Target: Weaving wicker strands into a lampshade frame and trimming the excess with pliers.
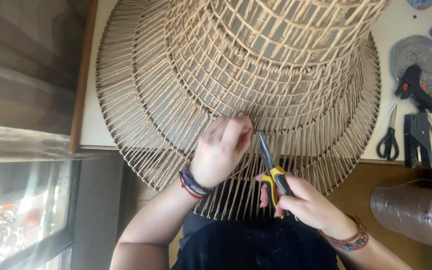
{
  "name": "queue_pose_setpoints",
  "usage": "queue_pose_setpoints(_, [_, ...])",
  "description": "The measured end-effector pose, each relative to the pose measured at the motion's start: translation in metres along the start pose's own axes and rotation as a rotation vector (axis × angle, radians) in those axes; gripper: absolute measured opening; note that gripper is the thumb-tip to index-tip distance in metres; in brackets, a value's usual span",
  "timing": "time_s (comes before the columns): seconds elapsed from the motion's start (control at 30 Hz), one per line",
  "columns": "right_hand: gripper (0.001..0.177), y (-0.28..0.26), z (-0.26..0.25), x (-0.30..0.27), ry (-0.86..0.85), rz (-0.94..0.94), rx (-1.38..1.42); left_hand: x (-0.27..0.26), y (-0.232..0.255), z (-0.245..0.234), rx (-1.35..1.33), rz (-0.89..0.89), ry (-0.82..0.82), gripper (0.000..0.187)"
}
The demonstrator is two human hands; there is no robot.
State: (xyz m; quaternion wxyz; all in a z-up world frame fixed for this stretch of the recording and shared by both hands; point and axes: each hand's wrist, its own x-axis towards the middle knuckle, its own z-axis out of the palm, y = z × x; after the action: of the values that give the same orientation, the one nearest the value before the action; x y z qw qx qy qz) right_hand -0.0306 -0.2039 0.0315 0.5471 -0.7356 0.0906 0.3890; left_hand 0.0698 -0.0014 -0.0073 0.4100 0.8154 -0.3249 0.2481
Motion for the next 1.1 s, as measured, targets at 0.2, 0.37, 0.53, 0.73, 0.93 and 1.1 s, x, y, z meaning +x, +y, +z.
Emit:
queue_pose_setpoints(0.2, [0.059, -0.01, 0.02, 0.005, 0.058, -0.04, 0.205, 0.011, -0.006, -0.017, -0.195, -0.049, -0.061, 0.024])
queue_pose_setpoints(0.37, [0.035, -0.031, 0.03, 0.001, 0.139, -0.205, 0.27, 0.011, -0.013, -0.01, -0.11, -0.058, -0.045, 0.023])
queue_pose_setpoints(0.53, [0.03, -0.04, 0.029, 0.002, 0.202, -0.132, 0.084, 0.011, -0.015, -0.008, -0.087, -0.054, -0.071, 0.021])
queue_pose_setpoints(0.73, [0.03, 0.005, 0.026, -0.015, 0.679, -0.098, -1.199, -0.002, -0.017, -0.016, -0.087, -0.101, -0.152, 0.029])
queue_pose_setpoints(0.93, [0.046, 0.028, -0.002, -0.044, 0.685, 0.017, -1.291, 0.002, 0.015, -0.033, 0.224, -0.062, 0.005, 0.015])
queue_pose_setpoints(1.1, [0.047, 0.033, -0.033, -0.037, 0.595, -0.214, -1.15, 0.001, 0.025, 0.009, 0.203, -0.068, -0.106, 0.023])
